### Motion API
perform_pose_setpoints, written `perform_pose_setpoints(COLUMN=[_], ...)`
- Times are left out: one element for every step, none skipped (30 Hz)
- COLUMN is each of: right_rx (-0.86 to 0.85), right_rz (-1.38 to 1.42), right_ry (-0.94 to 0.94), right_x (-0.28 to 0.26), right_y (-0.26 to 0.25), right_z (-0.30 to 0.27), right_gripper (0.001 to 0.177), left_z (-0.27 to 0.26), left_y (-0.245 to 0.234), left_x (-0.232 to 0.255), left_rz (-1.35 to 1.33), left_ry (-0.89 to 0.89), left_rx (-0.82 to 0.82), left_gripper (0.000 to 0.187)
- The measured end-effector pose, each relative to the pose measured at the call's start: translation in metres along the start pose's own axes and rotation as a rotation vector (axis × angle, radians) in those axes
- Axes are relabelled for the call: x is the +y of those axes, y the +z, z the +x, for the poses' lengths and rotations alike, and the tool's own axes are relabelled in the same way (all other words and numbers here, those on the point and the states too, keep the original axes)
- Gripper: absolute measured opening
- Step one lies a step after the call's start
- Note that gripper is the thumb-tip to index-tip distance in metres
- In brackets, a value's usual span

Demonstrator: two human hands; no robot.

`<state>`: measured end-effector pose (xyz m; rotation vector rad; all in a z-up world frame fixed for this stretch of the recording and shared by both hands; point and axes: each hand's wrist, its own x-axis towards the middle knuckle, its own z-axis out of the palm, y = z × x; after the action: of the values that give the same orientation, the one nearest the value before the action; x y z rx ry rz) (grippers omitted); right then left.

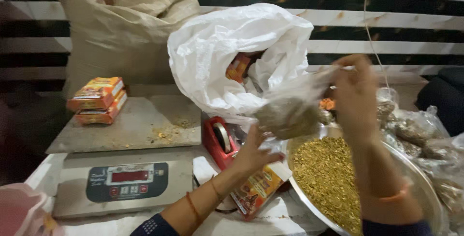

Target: The person opens a white plastic bag, retrieves small orange boxes, and fills each with grains from a metal tray using a plastic bag. The person seals each box with tape from a red tape dispenser and stacks the sealed boxes on the table.

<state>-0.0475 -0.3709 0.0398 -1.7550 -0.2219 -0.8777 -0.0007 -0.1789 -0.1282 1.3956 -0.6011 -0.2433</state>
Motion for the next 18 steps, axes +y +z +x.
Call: perform_pose_setpoints(right_rx=[-0.058, -0.117, -0.169, -0.22, -0.272, -0.283, -0.294, -0.305, -0.305, -0.305, -0.305, -0.374, -0.441, -0.505, -0.423, -0.343, -0.262, -0.199], right_rz=[0.024, 0.05, 0.139, 0.226, 0.313, 0.389, 0.464, 0.538, 0.585, 0.631, 0.676, 0.592, 0.508, 0.426, 0.449, 0.471, 0.491, 0.629], right_ry=[0.052, 0.102, 0.096, 0.092, 0.087, 0.102, 0.116, 0.132, 0.193, 0.257, 0.323, 0.295, 0.266, 0.237, 0.251, 0.264, 0.277, 0.258], right_x=[-0.007, -0.01, -0.011, -0.009, -0.008, -0.007, -0.007, -0.007, -0.007, -0.006, -0.003, 0.003, 0.012, 0.023, 0.034, 0.044, 0.054, 0.06], right_y=[0.02, 0.034, 0.049, 0.067, 0.078, 0.082, 0.085, 0.088, 0.09, 0.092, 0.094, 0.098, 0.104, 0.109, 0.111, 0.111, 0.108, 0.105], right_z=[-0.005, -0.008, -0.008, -0.007, -0.006, -0.007, -0.008, -0.009, -0.01, -0.013, -0.014, -0.016, -0.018, -0.02, -0.02, -0.018, -0.016, -0.014], right_gripper=[0.006, 0.005, 0.004, 0.004, 0.005, 0.009, 0.013, 0.018, 0.024, 0.03, 0.036, 0.038, 0.042, 0.046, 0.041, 0.036, 0.032, 0.029], left_z=[0.004, 0.008, 0.011, 0.012, 0.012, 0.009, 0.006, 0.004, 0.003, 0.002, 0.001, 0.001, 0.003, 0.004, 0.004, 0.003, 0.004, 0.005], left_y=[-0.004, -0.011, -0.02, -0.03, -0.038, -0.045, -0.052, -0.056, -0.06, -0.062, -0.063, -0.064, -0.065, -0.064, -0.064, -0.062, -0.061, -0.06], left_x=[-0.01, -0.019, -0.025, -0.027, -0.026, -0.022, -0.016, -0.008, -0.001, 0.004, 0.006, 0.007, 0.008, 0.007, 0.006, 0.005, 0.005, 0.005], left_rz=[-0.163, -0.324, -0.368, -0.411, -0.453, -0.582, -0.711, -0.842, -0.835, -0.83, -0.826, -0.824, -0.823, -0.82, -0.836, -0.852, -0.868, -0.907], left_ry=[0.03, 0.063, 0.199, 0.333, 0.467, 0.446, 0.422, 0.398, 0.373, 0.348, 0.322, 0.319, 0.316, 0.31, 0.279, 0.251, 0.222, 0.231], left_rx=[0.082, 0.165, 0.14, 0.111, 0.079, 0.061, 0.042, 0.022, 0.028, 0.036, 0.044, 0.021, -0.002, -0.026, -0.025, -0.024, -0.022, -0.008], left_gripper=[0.08, 0.072, 0.063, 0.054, 0.045, 0.048, 0.051, 0.055, 0.055, 0.055, 0.056, 0.056, 0.056, 0.056, 0.056, 0.057, 0.057, 0.054])
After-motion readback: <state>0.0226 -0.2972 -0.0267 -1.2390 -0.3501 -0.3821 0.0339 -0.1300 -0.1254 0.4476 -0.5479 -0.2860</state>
